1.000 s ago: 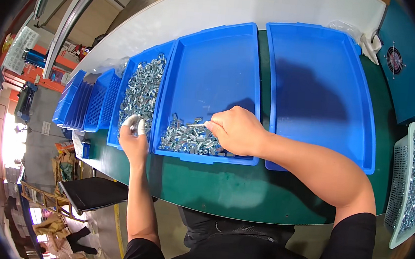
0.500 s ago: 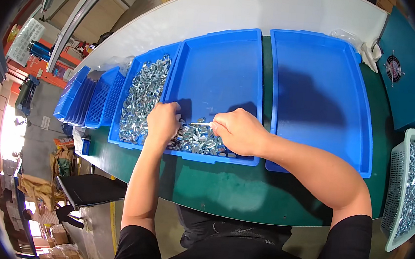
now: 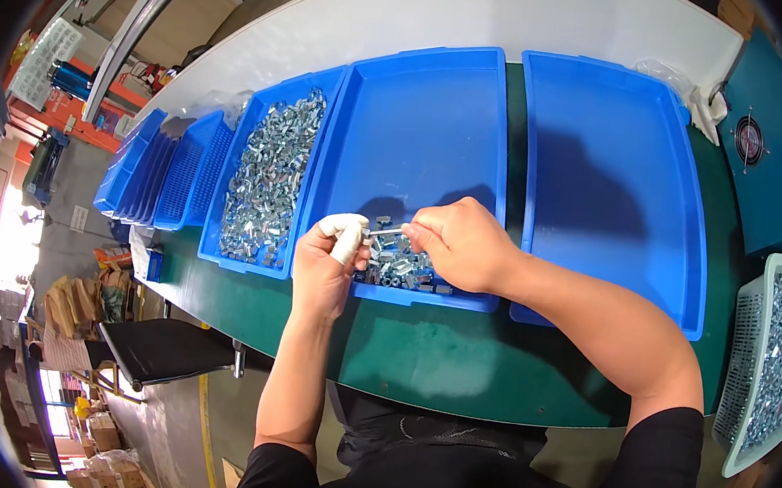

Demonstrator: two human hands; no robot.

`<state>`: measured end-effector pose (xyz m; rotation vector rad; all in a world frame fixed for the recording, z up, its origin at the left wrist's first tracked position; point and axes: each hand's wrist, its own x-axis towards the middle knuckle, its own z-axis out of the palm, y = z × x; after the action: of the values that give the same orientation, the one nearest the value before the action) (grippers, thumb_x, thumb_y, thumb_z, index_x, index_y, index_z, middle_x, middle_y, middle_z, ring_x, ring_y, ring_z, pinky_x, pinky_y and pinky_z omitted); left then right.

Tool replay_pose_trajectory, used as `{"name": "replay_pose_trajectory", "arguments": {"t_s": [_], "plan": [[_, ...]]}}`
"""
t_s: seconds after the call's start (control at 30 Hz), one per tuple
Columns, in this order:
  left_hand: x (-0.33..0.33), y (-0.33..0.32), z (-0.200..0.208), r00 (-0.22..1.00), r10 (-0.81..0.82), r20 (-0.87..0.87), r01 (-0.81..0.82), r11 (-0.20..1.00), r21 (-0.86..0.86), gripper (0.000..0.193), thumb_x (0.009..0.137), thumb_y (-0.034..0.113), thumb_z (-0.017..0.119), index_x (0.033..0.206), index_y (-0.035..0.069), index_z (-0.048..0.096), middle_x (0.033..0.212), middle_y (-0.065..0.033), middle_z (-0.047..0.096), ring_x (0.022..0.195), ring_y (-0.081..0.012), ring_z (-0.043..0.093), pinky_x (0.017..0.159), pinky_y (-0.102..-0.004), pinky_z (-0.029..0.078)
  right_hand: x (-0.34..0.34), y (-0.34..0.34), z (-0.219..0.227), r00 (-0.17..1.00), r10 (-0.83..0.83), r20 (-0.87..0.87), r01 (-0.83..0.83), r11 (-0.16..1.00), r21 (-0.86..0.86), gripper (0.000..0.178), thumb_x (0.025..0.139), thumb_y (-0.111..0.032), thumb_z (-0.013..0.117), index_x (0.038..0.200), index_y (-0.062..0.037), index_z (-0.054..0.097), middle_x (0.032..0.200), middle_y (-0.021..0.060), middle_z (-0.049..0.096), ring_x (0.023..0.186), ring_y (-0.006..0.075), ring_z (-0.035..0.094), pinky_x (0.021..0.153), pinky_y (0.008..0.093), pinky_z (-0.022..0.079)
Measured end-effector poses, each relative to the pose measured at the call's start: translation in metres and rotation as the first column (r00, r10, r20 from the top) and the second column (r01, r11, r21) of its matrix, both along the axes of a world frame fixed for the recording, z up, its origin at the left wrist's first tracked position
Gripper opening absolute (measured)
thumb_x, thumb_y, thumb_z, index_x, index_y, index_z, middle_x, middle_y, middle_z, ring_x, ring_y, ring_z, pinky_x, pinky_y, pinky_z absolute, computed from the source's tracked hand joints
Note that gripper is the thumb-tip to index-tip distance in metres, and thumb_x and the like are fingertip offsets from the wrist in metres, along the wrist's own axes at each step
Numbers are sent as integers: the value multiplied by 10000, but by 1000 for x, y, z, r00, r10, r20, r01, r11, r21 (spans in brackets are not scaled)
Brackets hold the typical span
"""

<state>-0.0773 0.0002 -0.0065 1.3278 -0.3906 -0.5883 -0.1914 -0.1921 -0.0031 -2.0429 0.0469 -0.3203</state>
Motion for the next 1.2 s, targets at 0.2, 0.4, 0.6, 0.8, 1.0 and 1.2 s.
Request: {"name": "replay_pose_trajectory", "arguments": {"t_s": [0.2,0.4,0.6,0.8,1.0,1.2], "plan": [[-12,-4,-3,981,-79,178,60,992,108,109,932,8,658,1039,19,680,872,-54,702,751,-102,650,645,-232,505,-1,2,-8,994,23,103,-14,996,-85,224,928,-141,597,736,-28,617,606,170,568,556,353,541,549,424,427],[-22,-9,-11,965,-122,232,125,992,2,82,918,-15,657,982,28,631,861,-71,703,761,-108,665,647,-237,520,-5,3,6,996,39,85,-23,984,-177,263,916,-196,602,703,-46,636,605,182,593,589,394,596,551,481,451],[-34,-12,-4,944,-64,324,77,997,-28,163,877,-57,685,1019,4,631,904,-59,698,809,-108,676,731,-249,549,-3,3,9,946,223,-234,-129,924,359,308,977,-168,548,726,2,606,524,77,491,507,112,501,490,358,379],[-14,3,4,897,-34,440,-51,982,180,157,992,172,617,936,33,663,685,-9,625,587,-83,563,536,-224,435,-4,2,0,991,135,-13,-130,973,190,364,1003,-181,528,697,-3,607,519,57,496,480,113,423,491,315,365],[61,61,4,396,68,916,-662,713,233,181,913,94,699,1079,23,692,983,-69,704,871,-181,643,812,-298,501,1,-1,4,999,-10,-53,19,985,172,343,971,-192,564,695,-5,645,535,136,565,467,234,485,526,377,409],[34,13,7,303,-350,886,-249,869,428,295,804,40,751,1092,53,688,1097,-126,696,1069,-320,628,952,-398,487,0,-4,3,996,3,-93,20,968,250,343,972,-197,571,693,-14,649,517,108,550,466,180,481,516,357,399]]}}
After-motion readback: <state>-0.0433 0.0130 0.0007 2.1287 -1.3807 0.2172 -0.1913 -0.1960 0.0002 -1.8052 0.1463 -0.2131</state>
